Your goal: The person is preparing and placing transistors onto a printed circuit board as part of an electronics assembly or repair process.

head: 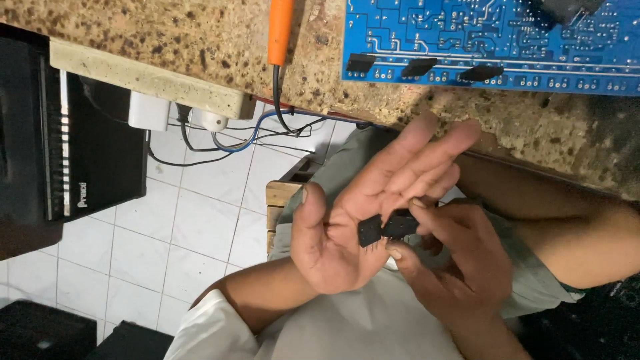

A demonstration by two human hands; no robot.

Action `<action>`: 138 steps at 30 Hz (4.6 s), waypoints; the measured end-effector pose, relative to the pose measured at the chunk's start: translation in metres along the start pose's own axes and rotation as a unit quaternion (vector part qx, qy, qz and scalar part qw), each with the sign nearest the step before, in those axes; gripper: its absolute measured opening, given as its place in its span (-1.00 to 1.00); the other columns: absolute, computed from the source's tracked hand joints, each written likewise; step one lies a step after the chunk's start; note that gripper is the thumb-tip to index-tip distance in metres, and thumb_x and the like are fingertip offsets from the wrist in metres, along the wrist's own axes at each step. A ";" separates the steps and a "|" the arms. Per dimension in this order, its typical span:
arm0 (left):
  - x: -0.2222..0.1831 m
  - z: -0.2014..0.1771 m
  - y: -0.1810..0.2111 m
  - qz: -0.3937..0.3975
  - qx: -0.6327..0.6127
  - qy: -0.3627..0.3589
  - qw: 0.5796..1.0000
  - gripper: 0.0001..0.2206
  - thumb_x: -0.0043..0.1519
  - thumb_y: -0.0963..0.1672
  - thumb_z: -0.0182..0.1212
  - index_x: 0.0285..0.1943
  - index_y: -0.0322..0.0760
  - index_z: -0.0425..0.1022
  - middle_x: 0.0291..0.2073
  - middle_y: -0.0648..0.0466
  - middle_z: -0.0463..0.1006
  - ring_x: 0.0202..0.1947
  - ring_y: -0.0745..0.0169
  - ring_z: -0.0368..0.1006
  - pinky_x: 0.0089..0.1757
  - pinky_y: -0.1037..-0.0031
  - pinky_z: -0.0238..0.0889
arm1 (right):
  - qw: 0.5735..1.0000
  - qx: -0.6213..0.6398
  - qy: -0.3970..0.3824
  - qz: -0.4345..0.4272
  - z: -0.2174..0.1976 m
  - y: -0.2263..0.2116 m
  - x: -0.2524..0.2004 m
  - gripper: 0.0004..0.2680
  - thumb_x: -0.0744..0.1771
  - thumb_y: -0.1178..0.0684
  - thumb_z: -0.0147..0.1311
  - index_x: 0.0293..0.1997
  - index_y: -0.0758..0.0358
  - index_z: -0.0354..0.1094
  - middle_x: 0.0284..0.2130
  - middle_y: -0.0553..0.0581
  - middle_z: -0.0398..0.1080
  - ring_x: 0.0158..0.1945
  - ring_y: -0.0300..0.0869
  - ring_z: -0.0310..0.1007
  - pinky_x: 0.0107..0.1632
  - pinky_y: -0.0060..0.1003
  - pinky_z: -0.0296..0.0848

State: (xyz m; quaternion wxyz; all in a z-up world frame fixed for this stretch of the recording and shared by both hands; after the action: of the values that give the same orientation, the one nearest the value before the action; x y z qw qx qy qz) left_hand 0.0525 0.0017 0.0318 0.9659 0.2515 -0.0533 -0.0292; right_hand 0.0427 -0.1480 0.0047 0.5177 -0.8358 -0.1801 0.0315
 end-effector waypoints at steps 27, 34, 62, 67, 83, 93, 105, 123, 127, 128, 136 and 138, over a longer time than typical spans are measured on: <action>-0.002 0.008 0.015 0.046 0.061 -0.027 0.997 -0.24 0.45 0.23 -0.44 0.72 -0.25 -0.19 0.71 -0.41 -0.17 0.86 -0.25 -0.38 0.78 0.01 -0.51 | 0.981 -0.104 -0.115 -0.115 0.007 0.012 -0.001 -0.54 0.40 -0.09 0.18 0.49 0.06 0.14 -0.17 0.20 0.35 -0.13 -0.01 0.30 -0.11 -0.14 0.29; -0.004 0.002 0.012 0.007 0.098 -0.037 0.994 -0.36 0.54 -0.03 0.02 0.74 -0.11 -0.20 0.75 -0.26 -0.17 0.86 -0.15 -0.33 0.79 0.01 -0.40 | 0.986 -0.090 -0.088 -0.106 0.005 0.008 0.001 -0.60 0.40 -0.10 0.12 0.42 0.11 0.24 -0.10 0.28 0.37 -0.07 -0.02 0.41 -0.13 -0.19 0.34; -0.006 0.004 0.021 -0.001 0.169 -0.099 0.981 -0.44 0.55 -0.22 -0.21 0.75 -0.22 -0.22 0.73 -0.22 -0.11 0.89 -0.03 -0.45 0.87 -0.03 -0.56 | 0.933 0.354 -0.030 0.047 0.012 0.018 0.007 -0.65 0.28 0.19 0.32 0.19 0.29 0.41 0.09 0.32 0.41 0.14 -0.08 0.48 0.09 -0.29 0.53; -0.007 0.004 0.019 0.014 0.173 -0.101 0.980 -0.47 0.68 -0.02 -0.15 0.77 -0.17 -0.21 0.74 -0.18 -0.10 0.90 0.00 -0.41 0.88 -0.04 -0.59 | 0.925 0.374 -0.032 0.062 0.013 0.019 0.007 -0.61 0.27 0.23 0.31 0.23 0.35 0.37 0.04 0.35 0.44 0.00 -0.11 0.53 -0.07 -0.34 0.56; -0.005 0.005 0.017 0.000 0.201 -0.094 0.975 -0.34 0.45 -0.34 -0.26 0.76 -0.15 -0.23 0.73 -0.22 -0.08 0.89 -0.02 -0.47 0.86 -0.02 -0.59 | 0.939 0.340 -0.026 0.044 0.008 0.005 0.013 -0.65 0.30 0.22 0.25 0.24 0.34 0.35 -0.12 0.25 0.43 -0.13 -0.15 0.45 -0.09 -0.33 0.45; -0.002 0.010 -0.008 0.023 0.250 -0.009 0.968 -0.48 0.42 -0.30 -0.33 0.63 -0.33 -0.07 0.56 -0.37 0.09 0.68 -0.17 -0.10 0.59 0.15 -0.26 | 0.976 0.195 -0.011 0.093 0.007 -0.007 0.015 -0.74 0.37 0.05 0.11 0.17 0.29 0.39 -0.13 0.11 0.43 -0.20 -0.21 0.30 -0.10 -0.30 0.31; 0.009 0.042 -0.027 0.046 0.319 0.107 0.941 -0.55 0.45 -0.09 -0.16 0.45 -0.50 0.22 0.36 -0.47 0.36 0.47 -0.32 0.26 0.34 0.18 0.23 | 0.947 0.257 -0.061 0.185 0.014 0.013 -0.012 -0.69 0.41 -0.24 -0.07 0.14 0.15 0.17 -0.06 0.10 0.28 -0.24 -0.27 0.34 -0.22 -0.30 0.40; 0.026 0.048 -0.062 -0.133 0.325 0.204 0.914 -0.35 0.20 0.16 -0.04 0.39 -0.24 0.43 0.25 -0.02 0.64 -0.59 0.68 0.08 -0.56 0.70 -0.14 | 0.862 0.484 0.020 0.152 -0.015 0.022 -0.014 -0.91 0.42 0.07 0.06 -0.17 0.23 0.30 -0.25 0.13 0.24 -0.35 -0.22 0.27 -0.29 -0.25 0.24; 0.032 0.059 -0.064 -0.030 0.303 0.108 0.946 -0.26 0.34 0.21 -0.11 0.45 -0.44 0.22 0.32 -0.29 0.47 0.29 0.10 0.37 0.13 0.44 0.13 | 0.886 0.454 0.039 0.086 -0.054 0.029 -0.012 -0.91 0.38 0.11 0.12 -0.16 0.23 0.28 -0.24 0.19 0.25 -0.22 -0.13 0.22 -0.14 -0.26 0.19; 0.032 0.061 -0.063 -0.001 0.317 0.099 0.943 -0.26 0.38 0.22 -0.15 0.45 -0.47 0.20 0.30 -0.30 0.48 0.35 -0.03 0.35 0.30 0.26 0.09 | 0.908 0.411 0.055 0.066 -0.069 0.032 -0.013 -0.90 0.34 0.16 0.17 -0.16 0.21 0.29 -0.14 0.28 0.30 -0.07 -0.01 0.31 0.00 -0.18 0.26; 0.017 0.003 -0.058 -0.093 0.438 0.016 0.894 -0.47 0.38 0.11 -0.08 0.33 -0.29 0.42 0.26 -0.06 0.54 0.34 0.07 0.39 0.24 0.23 0.20 | 0.928 -0.147 0.321 0.116 -0.299 0.107 0.089 -0.93 0.62 0.24 -0.20 0.13 0.16 0.09 -0.15 0.11 0.26 -0.24 -0.25 0.31 -0.28 -0.40 0.34; 0.007 -0.021 -0.068 -0.147 0.453 0.024 0.879 -0.49 0.34 0.10 -0.04 0.31 -0.25 0.47 0.27 0.00 0.54 0.37 0.09 0.37 0.23 0.22 0.21 | 0.947 -0.130 0.279 0.092 -0.360 0.200 0.120 -0.90 0.63 0.19 -0.27 0.28 0.06 0.08 -0.15 0.08 0.17 -0.23 -0.26 0.19 -0.21 -0.40 0.25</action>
State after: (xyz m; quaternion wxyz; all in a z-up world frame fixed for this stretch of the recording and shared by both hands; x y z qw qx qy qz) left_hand 0.0601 -0.0483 -0.0188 0.7322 0.6670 0.0003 -0.1379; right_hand 0.2941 -0.4956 0.0122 0.4293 -0.8839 0.0468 -0.1794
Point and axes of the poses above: each hand's wrist, its own x-axis towards the middle knuckle, its own z-axis out of the palm, y = z × x, the point moved 5 cm from there along x, towards the middle knuckle
